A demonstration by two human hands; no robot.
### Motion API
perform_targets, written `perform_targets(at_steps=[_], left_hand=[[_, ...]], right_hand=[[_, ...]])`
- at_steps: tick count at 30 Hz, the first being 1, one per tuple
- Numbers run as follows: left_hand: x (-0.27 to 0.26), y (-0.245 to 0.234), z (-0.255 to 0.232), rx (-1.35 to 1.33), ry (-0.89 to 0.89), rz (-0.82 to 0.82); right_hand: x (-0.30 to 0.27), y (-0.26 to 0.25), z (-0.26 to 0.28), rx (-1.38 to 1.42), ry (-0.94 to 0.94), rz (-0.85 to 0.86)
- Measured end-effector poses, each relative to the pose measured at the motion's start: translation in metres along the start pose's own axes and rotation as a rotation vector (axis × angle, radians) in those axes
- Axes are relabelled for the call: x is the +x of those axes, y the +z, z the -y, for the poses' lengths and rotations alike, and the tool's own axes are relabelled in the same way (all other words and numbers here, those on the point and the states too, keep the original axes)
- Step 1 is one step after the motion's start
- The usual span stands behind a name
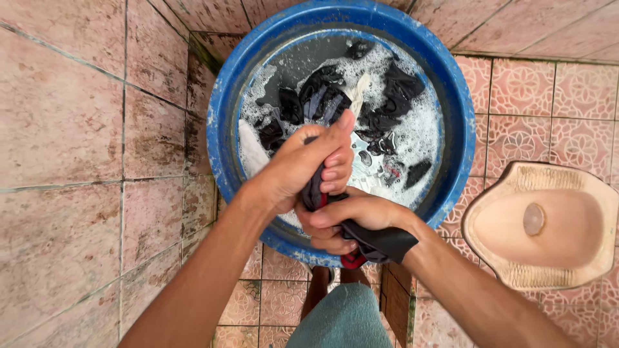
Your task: The person hand-washes dark-colored clothes in a blue basin filled with soapy water. They repeatedly submerge, agitate, and wring out the garments, then place them on a tiled ledge before returning to the basin to continue washing.
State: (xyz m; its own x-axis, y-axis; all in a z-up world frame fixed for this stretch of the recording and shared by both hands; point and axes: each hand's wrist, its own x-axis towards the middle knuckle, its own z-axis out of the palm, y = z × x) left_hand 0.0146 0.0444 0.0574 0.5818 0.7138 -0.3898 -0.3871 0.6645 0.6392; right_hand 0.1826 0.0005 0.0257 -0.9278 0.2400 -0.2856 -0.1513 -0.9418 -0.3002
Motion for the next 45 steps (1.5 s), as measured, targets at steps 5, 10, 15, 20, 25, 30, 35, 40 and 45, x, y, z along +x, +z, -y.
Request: perform_targets(at_steps=[5, 10, 15, 20, 25, 30, 35, 40, 45], left_hand=[[0.026, -0.019, 0.045, 0.062, 0.031, -0.365], [0.057, -0.055, 0.087, 0.363, 0.029, -0.772], [0.066, -0.072, 0.099, 0.763, -0.003, -1.079], [0.026, -0.063, 0.070, -0.031, 0.127, -0.807], [-0.001, -0.045, 0.038, -0.438, 0.536, -0.792], [-0.001, -0.021, 0.052, -0.359, 0.422, -0.775], [0.002, 0.018, 0.093, 0.312, 0.422, -0.760], [0.006, 0.035, 0.114, 0.295, 0.474, -0.710], [0.018, 0.025, 0.097, -0.012, 0.074, -0.725]], right_hand=[[0.027, -0.025, -0.017, -0.701, 0.010, -0.693], [0.052, -0.043, -0.050, -1.043, -0.166, -0.966], [0.071, -0.047, -0.057, -1.263, -0.056, -1.143], [0.045, -0.039, -0.023, -1.003, -0.084, -0.831], [0.004, -0.029, -0.010, -0.565, -0.160, -0.641], [0.012, -0.027, -0.024, 0.141, -0.556, -0.778], [0.024, -0.010, -0.012, 0.354, -0.840, -0.793], [0.028, 0.006, 0.004, -0.093, -0.980, -0.940], [0.035, -0.004, 0.002, -0.216, -1.000, -1.104]])
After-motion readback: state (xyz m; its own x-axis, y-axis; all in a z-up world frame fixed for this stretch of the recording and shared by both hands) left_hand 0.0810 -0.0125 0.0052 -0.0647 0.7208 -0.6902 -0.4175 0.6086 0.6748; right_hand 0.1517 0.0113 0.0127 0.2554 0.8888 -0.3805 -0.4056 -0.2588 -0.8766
